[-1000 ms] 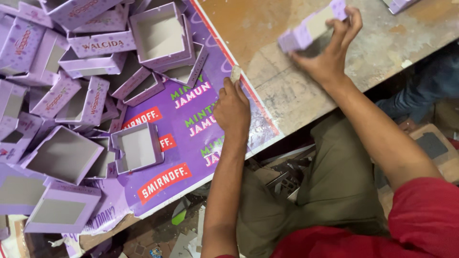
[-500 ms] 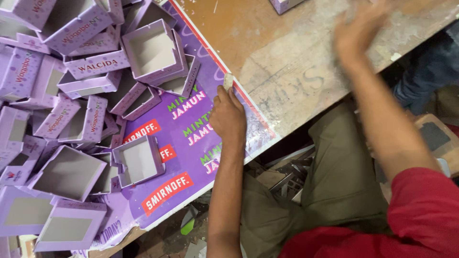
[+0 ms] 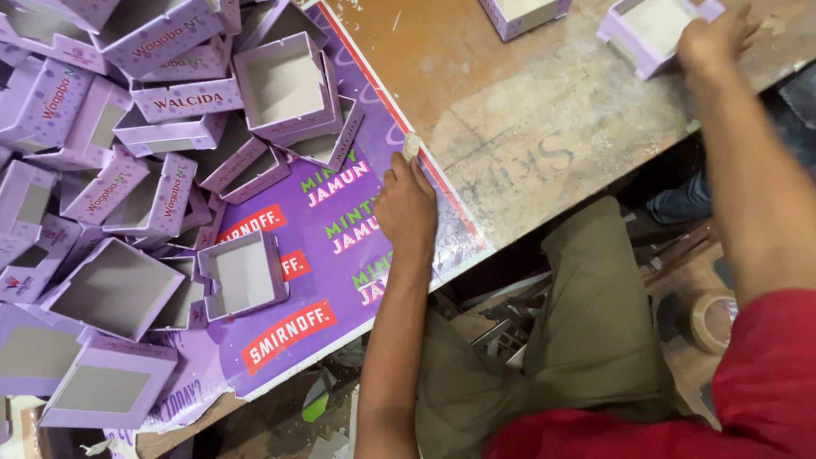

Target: The person assembles small purple cardboard boxes by folding flaps and pressing edges with a wooden stick. They handle multiple boxes one at a time, folding and securing each before setting it aside on the table.

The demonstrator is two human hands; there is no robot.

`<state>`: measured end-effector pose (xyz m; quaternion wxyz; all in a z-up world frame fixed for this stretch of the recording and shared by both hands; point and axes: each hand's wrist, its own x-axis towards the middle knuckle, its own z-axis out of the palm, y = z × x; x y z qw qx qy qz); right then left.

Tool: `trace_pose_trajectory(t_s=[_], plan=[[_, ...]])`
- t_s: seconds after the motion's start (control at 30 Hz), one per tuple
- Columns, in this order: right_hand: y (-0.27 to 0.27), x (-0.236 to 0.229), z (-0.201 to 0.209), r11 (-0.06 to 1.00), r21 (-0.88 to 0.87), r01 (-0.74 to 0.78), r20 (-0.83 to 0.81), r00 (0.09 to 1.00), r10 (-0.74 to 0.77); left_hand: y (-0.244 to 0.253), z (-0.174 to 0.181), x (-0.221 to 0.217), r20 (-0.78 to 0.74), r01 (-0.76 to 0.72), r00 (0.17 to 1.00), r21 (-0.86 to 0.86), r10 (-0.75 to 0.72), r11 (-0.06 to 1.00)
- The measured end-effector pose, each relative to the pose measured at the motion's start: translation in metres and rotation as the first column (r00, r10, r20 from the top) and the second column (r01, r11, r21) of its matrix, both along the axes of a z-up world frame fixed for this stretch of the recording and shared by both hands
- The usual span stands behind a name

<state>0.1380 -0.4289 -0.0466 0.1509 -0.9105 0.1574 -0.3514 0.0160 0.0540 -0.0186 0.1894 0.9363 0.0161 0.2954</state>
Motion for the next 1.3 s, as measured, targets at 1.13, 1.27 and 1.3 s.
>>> trace_pose_trajectory(t_s=[1.13,1.27,1.3], plan=[[0.221,-0.118,0.028,0.673,-0.242,-0.699,0.393,0.563,0.727,-0.032,-0.030,0.034,-0.243,0.422,0.901,0.683,-0.359,0.596],[0.222,-0.110,0.015,0.677,-0.258,-0.689,0.435,0.543,0.718,-0.025,-0.027,0.046,-0.240,0.435,0.898,0.612,-0.369,0.660],[0.222,-0.109,0.014,0.679,-0.262,-0.686,0.444,0.539,0.716,-0.024,-0.024,0.044,-0.244,0.448,0.891,0.612,-0.383,0.652]])
